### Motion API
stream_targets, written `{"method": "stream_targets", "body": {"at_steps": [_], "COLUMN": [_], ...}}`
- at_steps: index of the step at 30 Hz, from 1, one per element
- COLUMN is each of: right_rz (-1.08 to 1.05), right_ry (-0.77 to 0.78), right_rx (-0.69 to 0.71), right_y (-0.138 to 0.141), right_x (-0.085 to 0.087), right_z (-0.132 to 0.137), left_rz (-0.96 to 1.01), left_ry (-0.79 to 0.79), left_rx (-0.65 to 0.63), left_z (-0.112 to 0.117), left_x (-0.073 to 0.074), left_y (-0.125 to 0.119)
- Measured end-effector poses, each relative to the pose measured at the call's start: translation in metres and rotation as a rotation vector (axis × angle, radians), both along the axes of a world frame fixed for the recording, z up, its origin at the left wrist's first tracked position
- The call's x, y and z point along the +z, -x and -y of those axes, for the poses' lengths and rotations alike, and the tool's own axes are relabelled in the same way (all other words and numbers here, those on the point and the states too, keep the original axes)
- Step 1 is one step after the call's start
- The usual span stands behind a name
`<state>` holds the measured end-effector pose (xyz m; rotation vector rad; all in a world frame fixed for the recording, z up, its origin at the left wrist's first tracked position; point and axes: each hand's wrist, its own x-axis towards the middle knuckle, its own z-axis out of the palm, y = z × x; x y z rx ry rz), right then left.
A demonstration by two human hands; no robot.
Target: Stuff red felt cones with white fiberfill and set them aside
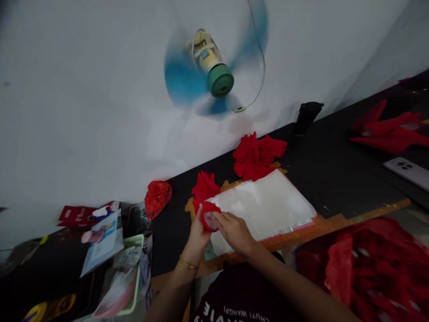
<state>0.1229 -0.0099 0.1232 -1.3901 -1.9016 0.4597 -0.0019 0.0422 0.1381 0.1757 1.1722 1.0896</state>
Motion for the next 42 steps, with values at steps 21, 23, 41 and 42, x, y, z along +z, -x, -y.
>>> {"method": "stream_targets", "body": {"at_steps": [21, 23, 41, 42], "right_rz": [-0.266, -0.251, -0.304, -0.345], "right_ry": [0.225, 0.253, 0.337, 0.389], "right_rx": [0.006, -0.04, -0.18, -0.216], "right_y": [-0.007, -0.007, -0.038, -0.037], "right_x": [-0.018, -0.016, -0.01, -0.01], "right_z": [-0.015, -0.017, -0.039, -0.038], "left_rz": [-0.014, 0.014, -0.271, -0.382], "left_ry": [0.026, 0.002, -0.159, -0.228], "left_rx": [0.097, 0.015, -0.244, -0.225], "left_z": [0.004, 0.002, 0.018, 0.021], "left_x": [-0.011, -0.007, 0.006, 0.006], "left_y": [-0.012, -0.01, -0.006, -0.006]}}
